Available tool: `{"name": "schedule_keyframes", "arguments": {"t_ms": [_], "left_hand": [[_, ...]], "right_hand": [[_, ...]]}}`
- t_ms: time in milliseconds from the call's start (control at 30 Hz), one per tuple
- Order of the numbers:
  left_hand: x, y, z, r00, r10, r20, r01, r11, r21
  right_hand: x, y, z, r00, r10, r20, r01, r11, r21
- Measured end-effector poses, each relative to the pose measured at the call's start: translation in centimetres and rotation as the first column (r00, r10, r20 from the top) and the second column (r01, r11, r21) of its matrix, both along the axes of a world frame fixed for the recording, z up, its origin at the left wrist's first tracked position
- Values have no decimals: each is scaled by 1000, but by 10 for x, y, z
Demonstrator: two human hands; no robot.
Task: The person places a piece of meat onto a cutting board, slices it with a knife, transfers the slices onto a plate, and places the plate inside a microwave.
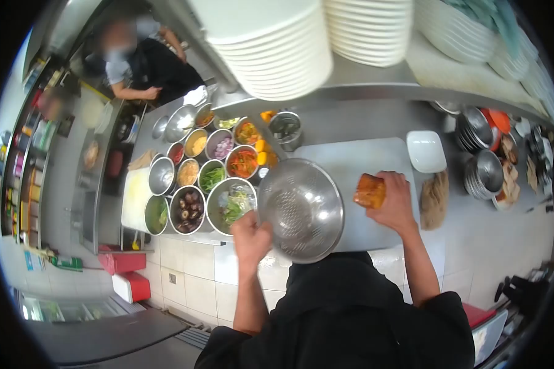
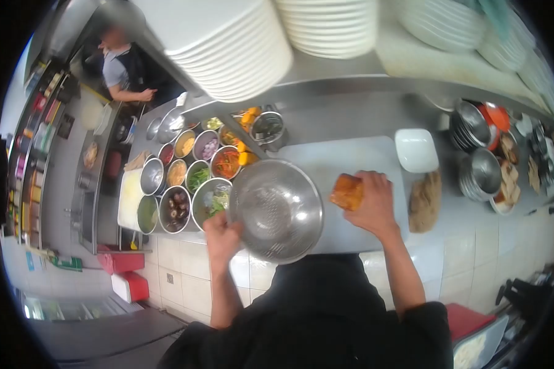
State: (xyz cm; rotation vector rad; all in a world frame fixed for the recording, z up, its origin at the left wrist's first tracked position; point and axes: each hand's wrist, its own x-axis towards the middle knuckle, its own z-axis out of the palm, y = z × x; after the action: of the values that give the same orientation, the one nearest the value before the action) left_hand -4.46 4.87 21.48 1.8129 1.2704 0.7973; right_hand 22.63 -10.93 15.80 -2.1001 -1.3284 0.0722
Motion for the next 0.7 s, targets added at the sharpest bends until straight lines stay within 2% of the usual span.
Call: {"name": "schedule_keyframes", "arguments": {"t_ms": [67,100,167,200,233,267,333,400,467,500,533,567,633,667,700], "left_hand": [[-48,18,20,995,94,-27,-95,994,-44],[-76,30,22,990,142,-5,-142,989,-33],[-121,51,51,965,238,107,-221,963,-154],[-136,67,52,908,324,263,-287,943,-171],[-151,83,50,820,399,411,-347,917,-198],[-168,104,45,813,405,419,-355,914,-196],[-200,154,26,674,488,554,-514,849,-122],[-210,209,11,530,516,673,-553,812,-187],[-243,295,-38,648,383,658,-487,873,-28],[-247,330,-58,904,397,158,-410,701,583],[-243,368,-65,654,446,611,-519,852,-66],[-212,382,-48,439,535,722,-483,818,-312],[-184,429,-59,358,591,723,-485,779,-397],[-191,469,-90,501,549,669,-480,820,-313],[-212,518,-133,769,428,475,-468,883,-37]], "right_hand": [[6,4,-2,994,-104,-25,103,994,-22],[6,6,-9,996,-88,-20,88,996,-18],[3,14,-36,991,-136,-17,135,989,-63],[0,17,-52,989,-141,-52,131,978,-163],[-8,17,-63,990,-131,-47,122,980,-160],[-16,17,-73,989,-143,-24,137,974,-182],[-31,18,-68,986,-158,-46,141,956,-257],[-37,15,-53,986,-169,8,167,966,-197],[-40,13,-47,972,-227,65,231,971,-62],[-37,10,-52,969,-238,66,242,968,-64],[-33,6,-58,953,-295,69,297,955,-20],[-31,0,-62,932,-355,71,355,935,22],[-30,-13,-64,901,-431,52,431,902,-7],[-32,-19,-63,874,-486,32,486,873,-31],[-35,-25,-64,851,-523,35,525,850,-39]]}}
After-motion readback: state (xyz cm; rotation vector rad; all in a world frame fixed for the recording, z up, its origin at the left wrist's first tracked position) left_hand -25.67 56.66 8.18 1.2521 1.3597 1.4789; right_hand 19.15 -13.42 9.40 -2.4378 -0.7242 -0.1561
